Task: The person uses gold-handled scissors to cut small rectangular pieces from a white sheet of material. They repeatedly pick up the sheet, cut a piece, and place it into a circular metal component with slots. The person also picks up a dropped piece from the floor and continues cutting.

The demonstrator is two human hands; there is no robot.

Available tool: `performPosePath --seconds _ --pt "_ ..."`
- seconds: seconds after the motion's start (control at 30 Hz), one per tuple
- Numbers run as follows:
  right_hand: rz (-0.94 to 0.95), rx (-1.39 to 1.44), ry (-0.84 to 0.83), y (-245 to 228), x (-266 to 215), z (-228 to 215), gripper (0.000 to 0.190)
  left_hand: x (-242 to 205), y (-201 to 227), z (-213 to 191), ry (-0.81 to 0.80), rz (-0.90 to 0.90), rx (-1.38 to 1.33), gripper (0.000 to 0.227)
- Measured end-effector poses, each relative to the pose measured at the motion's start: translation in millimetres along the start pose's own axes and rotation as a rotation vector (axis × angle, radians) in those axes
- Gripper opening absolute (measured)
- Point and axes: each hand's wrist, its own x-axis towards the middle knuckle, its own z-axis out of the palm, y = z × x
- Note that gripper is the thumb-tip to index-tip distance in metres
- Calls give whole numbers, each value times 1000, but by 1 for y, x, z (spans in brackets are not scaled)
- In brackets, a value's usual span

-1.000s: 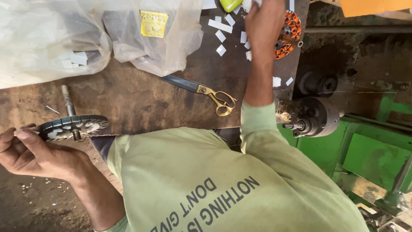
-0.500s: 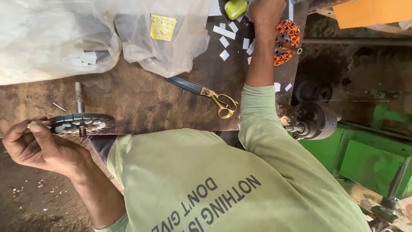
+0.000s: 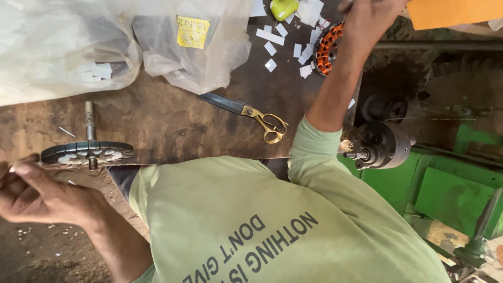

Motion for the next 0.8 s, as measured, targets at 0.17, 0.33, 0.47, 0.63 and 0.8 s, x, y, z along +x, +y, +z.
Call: performPosePath --seconds 0.17,0.33,0.47,0.63,0.8 --pt "112 -88 -347 -77 -92 61 2 3 34 6 -128 252 235 5" --pt "422 385 -825 -115 -193 116 21 -29 94 41 -596 116 80 11" --pt "616 514 -814 -123 -217 139 18 -29 130 60 -691 -248 -49 19" --pt "595 468 -836 -120 -210 140 18 -22 146 66 -682 -339 -110 15" --pt "606 440 -874 -115 -202 131 14 -23 145 74 -680 -378 -147 18"
